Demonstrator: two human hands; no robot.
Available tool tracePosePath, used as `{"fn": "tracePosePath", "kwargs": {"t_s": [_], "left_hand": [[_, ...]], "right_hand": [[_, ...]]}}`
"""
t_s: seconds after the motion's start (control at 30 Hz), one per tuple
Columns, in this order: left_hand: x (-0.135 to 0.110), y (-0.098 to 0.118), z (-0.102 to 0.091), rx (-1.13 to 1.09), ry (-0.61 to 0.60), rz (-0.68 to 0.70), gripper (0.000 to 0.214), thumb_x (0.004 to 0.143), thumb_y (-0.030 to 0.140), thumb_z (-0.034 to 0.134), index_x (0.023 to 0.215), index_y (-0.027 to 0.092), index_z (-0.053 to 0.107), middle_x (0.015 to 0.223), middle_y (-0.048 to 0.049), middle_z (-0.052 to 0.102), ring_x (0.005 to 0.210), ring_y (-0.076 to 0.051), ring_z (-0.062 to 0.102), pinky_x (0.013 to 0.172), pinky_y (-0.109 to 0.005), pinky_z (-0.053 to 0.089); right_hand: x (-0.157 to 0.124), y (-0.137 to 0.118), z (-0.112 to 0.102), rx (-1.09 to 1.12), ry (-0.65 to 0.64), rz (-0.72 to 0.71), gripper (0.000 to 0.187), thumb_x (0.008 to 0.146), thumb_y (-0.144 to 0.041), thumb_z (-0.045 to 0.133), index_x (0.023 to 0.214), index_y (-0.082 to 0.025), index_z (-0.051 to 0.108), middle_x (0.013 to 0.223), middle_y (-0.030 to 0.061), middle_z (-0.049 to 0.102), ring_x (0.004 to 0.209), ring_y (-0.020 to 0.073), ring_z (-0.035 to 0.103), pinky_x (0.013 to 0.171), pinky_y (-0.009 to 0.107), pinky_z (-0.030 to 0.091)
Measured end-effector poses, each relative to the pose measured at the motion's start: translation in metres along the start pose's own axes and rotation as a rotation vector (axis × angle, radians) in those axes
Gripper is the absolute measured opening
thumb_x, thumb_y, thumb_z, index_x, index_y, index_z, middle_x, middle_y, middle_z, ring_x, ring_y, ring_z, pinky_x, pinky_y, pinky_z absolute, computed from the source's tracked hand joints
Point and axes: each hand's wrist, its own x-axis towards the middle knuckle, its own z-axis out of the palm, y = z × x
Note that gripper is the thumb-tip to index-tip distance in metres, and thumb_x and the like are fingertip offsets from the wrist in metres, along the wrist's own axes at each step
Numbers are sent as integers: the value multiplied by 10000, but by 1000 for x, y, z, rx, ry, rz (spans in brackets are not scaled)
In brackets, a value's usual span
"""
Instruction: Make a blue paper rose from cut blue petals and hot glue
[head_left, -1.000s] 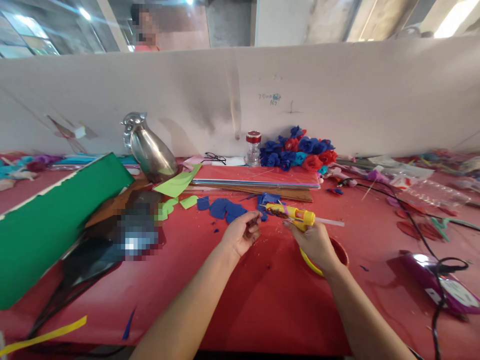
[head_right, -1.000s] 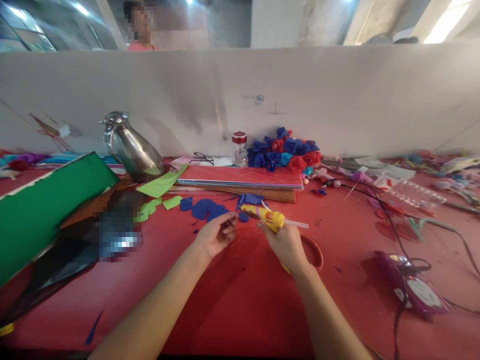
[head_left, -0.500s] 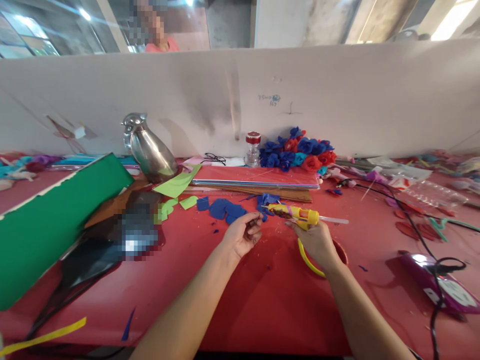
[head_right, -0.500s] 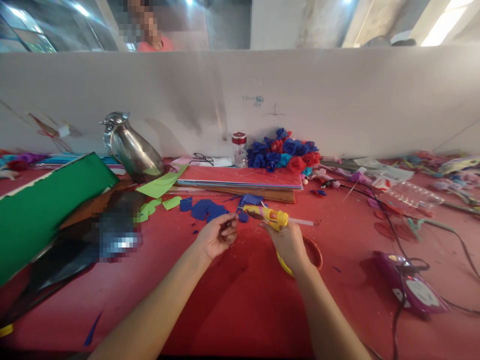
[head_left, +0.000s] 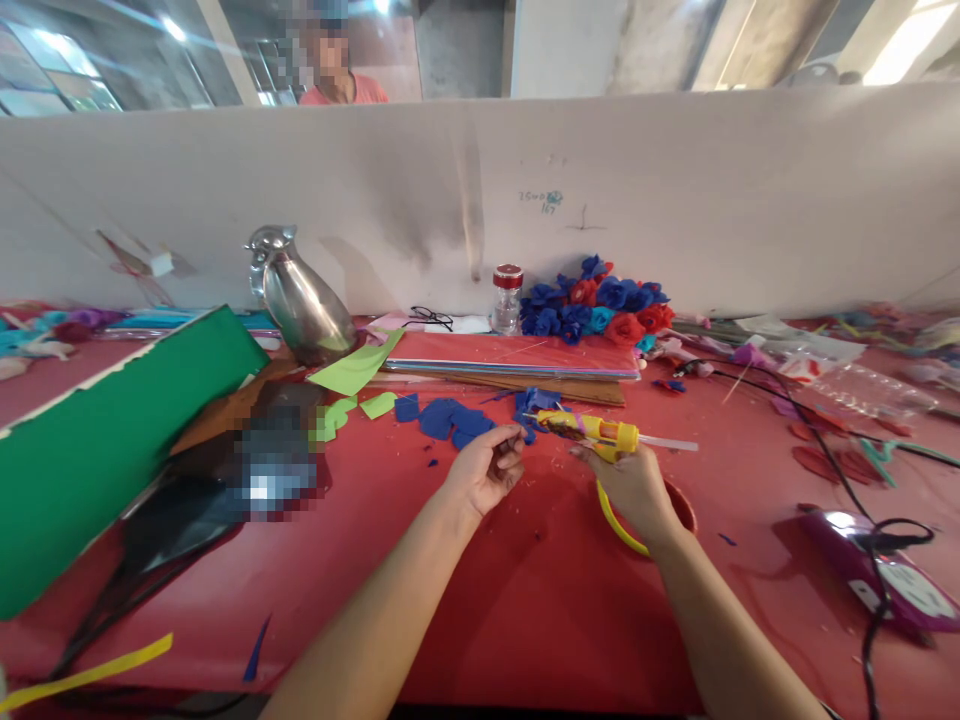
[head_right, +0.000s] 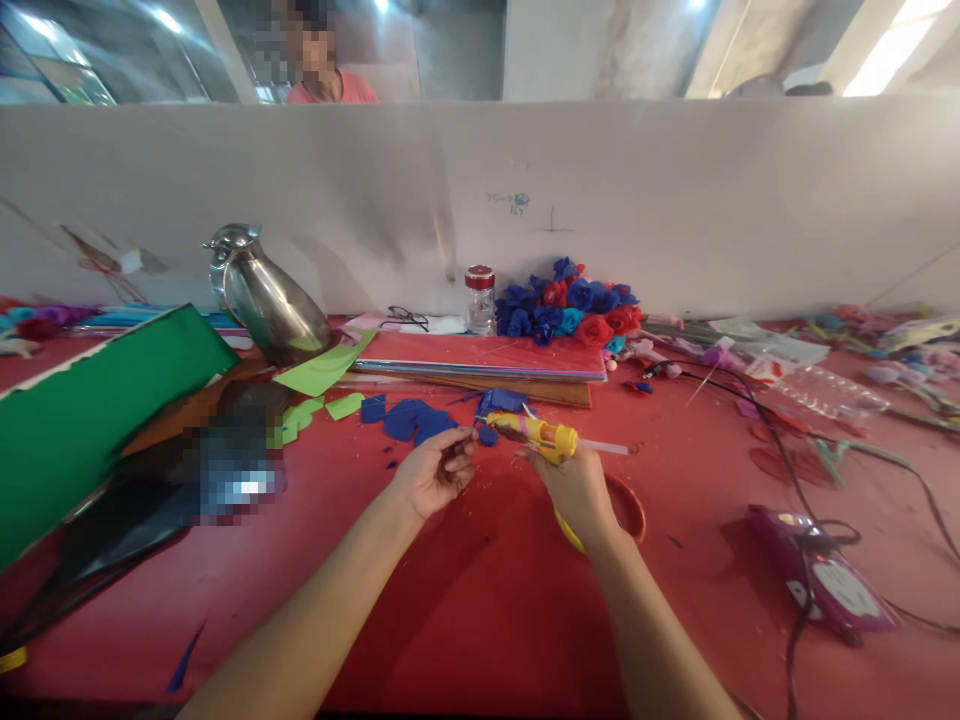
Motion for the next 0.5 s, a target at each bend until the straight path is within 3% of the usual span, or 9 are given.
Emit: {"fn": "tracePosePath", "kwargs": {"t_s": [0.2,0.33,0.5], "left_hand": [[0,0,-2,88,-13,130,60,653,145,650,626,110,611,522,24,509,383,-9,312,378,-150,214],[3,-3,-4,214,1,293,120,582,195,718,619,133,622,548,22,520,445,-30,373,436,-173,252],[4,-6,-4,320,14,394,176,556,277,741,606,146,635,535,26,512,477,-52,377,475,-203,254]], "right_hand": [[2,-1,-4,-37,55,5,318,670,-449,658,784,-156,706,796,87,735,755,242,657,658,305,492],[4,3,-4,-8,104,51,360,653,-474,666,785,-141,704,774,95,730,729,236,647,629,300,483],[4,4,-2,17,116,45,383,637,-491,674,771,-133,701,768,105,727,735,242,644,638,310,482]]}}
